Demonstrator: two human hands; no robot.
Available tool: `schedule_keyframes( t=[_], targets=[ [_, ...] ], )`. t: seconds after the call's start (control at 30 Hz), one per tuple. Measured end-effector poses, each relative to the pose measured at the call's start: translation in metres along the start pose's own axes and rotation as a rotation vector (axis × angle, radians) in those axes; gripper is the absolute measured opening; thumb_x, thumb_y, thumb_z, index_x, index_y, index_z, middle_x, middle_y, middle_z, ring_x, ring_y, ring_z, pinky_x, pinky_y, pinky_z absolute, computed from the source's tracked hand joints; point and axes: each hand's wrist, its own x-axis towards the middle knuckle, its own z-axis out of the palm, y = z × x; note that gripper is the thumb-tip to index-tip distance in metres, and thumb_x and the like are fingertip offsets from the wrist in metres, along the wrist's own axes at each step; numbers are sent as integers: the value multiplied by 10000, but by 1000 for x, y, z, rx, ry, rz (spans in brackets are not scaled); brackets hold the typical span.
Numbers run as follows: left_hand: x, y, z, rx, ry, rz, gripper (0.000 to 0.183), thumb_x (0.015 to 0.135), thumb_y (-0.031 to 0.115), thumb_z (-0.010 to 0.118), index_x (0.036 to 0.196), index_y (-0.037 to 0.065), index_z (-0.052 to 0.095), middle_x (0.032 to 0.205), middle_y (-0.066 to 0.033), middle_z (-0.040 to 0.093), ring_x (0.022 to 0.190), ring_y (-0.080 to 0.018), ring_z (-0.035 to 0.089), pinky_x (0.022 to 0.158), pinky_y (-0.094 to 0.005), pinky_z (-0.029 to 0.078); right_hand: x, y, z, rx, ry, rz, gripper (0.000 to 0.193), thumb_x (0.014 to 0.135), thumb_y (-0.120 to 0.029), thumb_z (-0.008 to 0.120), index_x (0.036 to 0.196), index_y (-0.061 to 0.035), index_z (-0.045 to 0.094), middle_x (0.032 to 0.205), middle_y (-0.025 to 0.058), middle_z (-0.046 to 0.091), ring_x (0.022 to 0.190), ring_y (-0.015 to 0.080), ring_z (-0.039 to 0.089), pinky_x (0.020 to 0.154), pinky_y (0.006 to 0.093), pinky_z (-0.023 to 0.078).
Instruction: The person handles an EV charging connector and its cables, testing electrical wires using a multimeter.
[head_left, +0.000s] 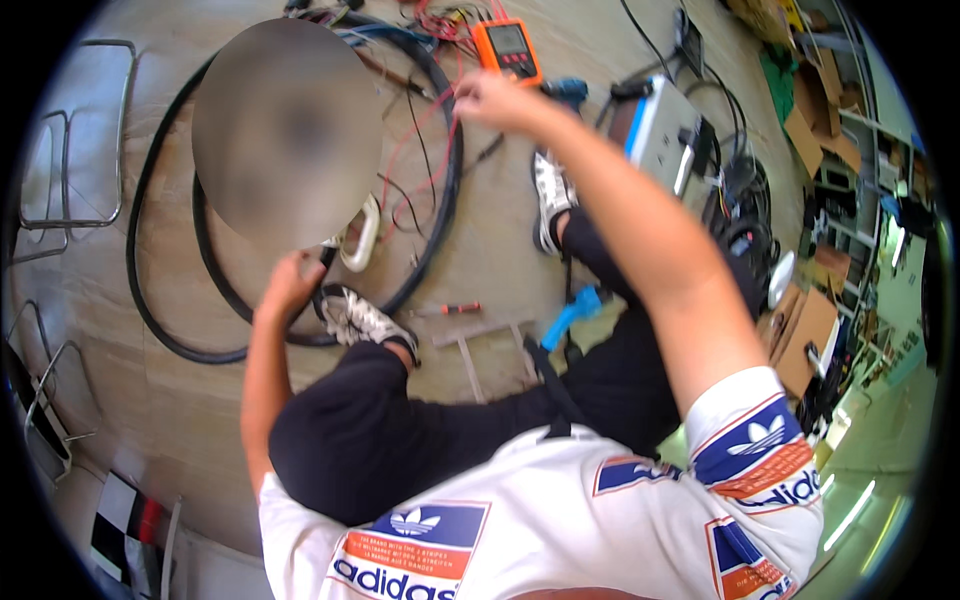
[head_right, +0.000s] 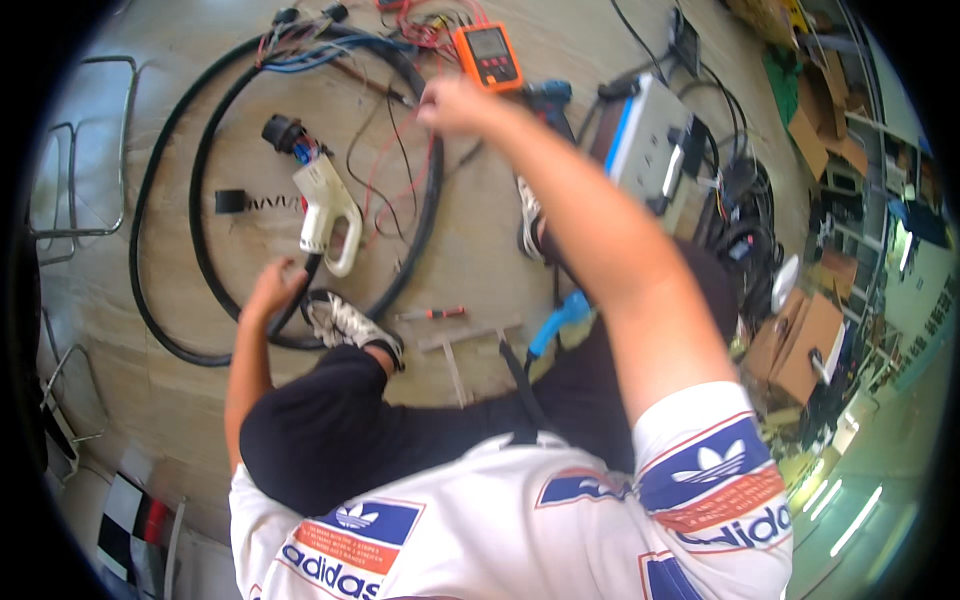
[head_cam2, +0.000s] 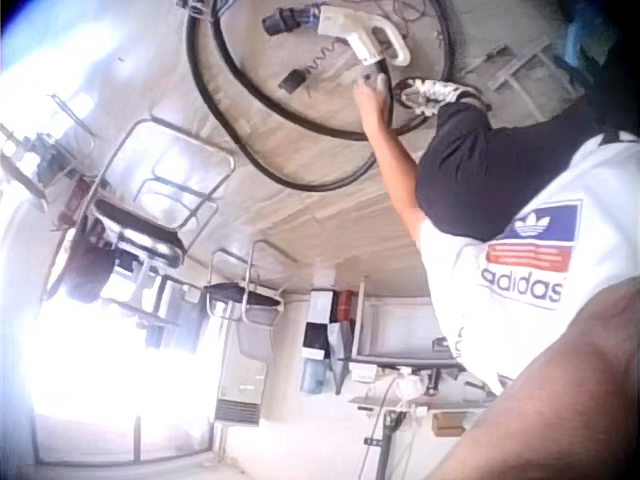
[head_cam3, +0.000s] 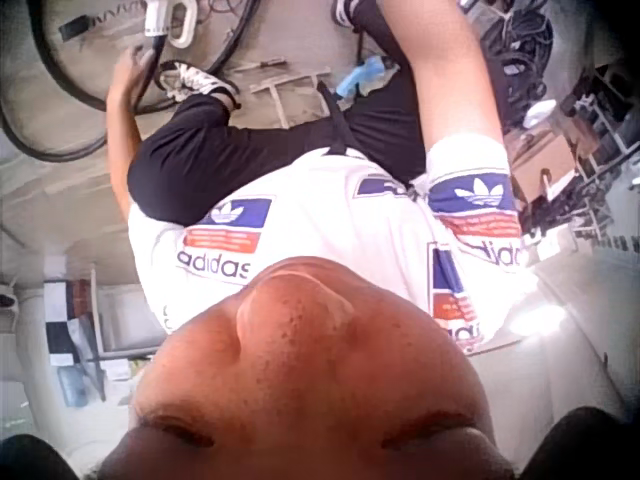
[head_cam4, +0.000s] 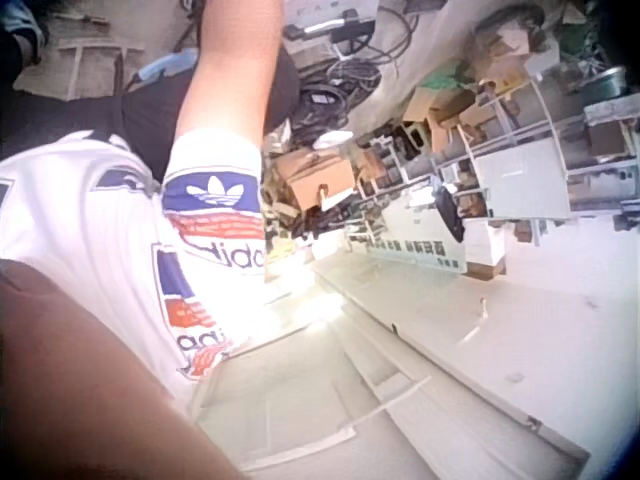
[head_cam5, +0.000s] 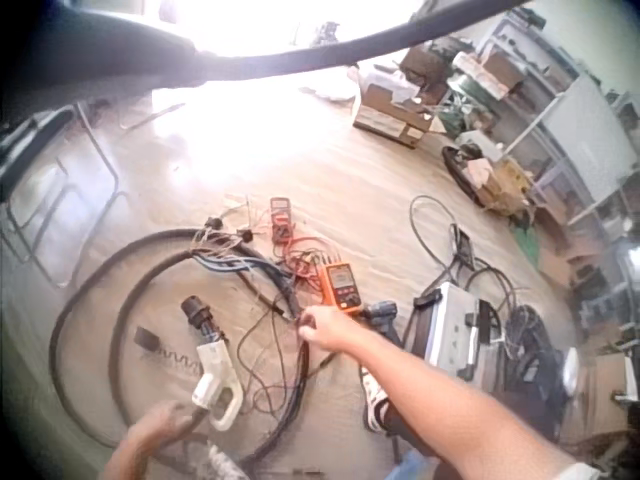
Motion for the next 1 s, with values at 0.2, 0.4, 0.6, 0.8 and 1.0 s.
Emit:
schedule_keyframes(
  t=[0.2, 0.4, 0.6, 0.8, 1.0],
  targets=[
    [-60, 77, -134, -180, 130, 135, 378, 981, 267, 643, 1221, -20, 587, 1110, -178, 688, 1000, -214, 661, 897, -339, 516, -121, -93, -161, -56, 255, -158, 259, 899, -187, 641, 1074, 2, 672, 892, 199, 721, 794, 277, 698, 736, 379, 547],
    [-122, 206, -136, -139, -226, 203, 351, 970, 230, 646, 1220, -11, 596, 1085, -166, 700, 1020, -238, 681, 868, -367, 534, -232, -163, -150, 162, 266, -280, 195, 914, -149, 613, 1010, 15, 655, 802, 198, 680, 742, 305, 675, 707, 403, 526],
    [-88, 255, 17, 402, -700, 353, 376, 889, 344, 670, 1078, 19, 686, 974, -232, 702, 955, -403, 670, 851, -466, 530, -230, -166, -171, -35, 102, -408, 101, 875, -82, 590, 862, 17, 602, 791, 257, 628, 807, 453, 615, 715, 498, 487],
    [-116, 289, 136, 128, -703, 406, 344, 944, 317, 567, 1105, 23, 644, 912, -225, 704, 893, -439, 671, 807, -509, 536, -167, -154, -183, -173, 238, -554, 134, 875, -83, 562, 926, -1, 654, 901, 241, 673, 895, 420, 640, 806, 480, 509],
    [-160, 289, 169, 45, -392, 235, 239, 909, 192, 552, 1051, 26, 648, 995, -244, 691, 960, -441, 654, 843, -512, 520, -126, -141, -177, -213, 94, -471, 162, 868, -121, 563, 971, -50, 665, 972, 214, 684, 927, 412, 642, 819, 492, 517]
  ],
)
